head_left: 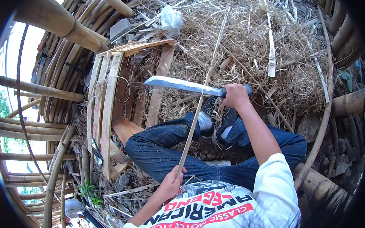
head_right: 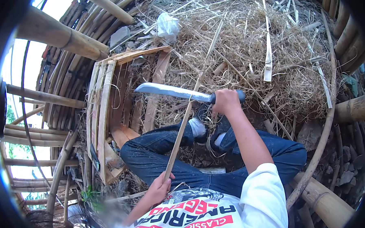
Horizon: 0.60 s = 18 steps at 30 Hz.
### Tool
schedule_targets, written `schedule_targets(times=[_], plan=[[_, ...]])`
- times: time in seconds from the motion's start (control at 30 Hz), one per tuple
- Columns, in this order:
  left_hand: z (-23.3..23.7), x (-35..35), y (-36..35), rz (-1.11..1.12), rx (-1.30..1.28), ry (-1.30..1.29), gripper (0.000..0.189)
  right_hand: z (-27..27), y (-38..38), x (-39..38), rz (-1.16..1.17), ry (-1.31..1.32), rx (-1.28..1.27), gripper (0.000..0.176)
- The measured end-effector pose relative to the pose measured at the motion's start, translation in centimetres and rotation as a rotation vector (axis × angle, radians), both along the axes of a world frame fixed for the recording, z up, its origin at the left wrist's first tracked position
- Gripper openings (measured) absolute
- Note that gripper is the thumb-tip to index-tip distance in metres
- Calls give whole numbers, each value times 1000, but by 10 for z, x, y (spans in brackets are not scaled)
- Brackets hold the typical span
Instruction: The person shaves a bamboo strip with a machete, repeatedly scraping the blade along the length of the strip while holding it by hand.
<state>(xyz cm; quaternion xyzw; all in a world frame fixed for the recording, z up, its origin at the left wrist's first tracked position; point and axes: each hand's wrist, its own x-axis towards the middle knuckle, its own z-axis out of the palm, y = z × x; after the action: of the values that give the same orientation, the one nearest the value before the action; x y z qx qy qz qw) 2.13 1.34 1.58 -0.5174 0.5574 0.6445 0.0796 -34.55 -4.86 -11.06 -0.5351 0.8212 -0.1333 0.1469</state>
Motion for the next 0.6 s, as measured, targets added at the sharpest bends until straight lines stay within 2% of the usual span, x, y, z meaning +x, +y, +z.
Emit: schedule_targets(times=[0.2,0.33,0.47,0.53,0.6], plan=[[-6,9,3,-98,-97,4,14,12,-16,-23,-87,46,89,26],[-1,5,0,-20,-12,-31,15,16,-26,-26,-70,72,138,27],[-7,6,-3,-28,-48,1,15,11,-30,-27,-72,78,93,26],[-6,7,-6,47,89,17,15,18,-23,-18,-71,75,90,26],[-14,15,-11,5,86,12,14,14,-10,-7,-78,111,68,26]])
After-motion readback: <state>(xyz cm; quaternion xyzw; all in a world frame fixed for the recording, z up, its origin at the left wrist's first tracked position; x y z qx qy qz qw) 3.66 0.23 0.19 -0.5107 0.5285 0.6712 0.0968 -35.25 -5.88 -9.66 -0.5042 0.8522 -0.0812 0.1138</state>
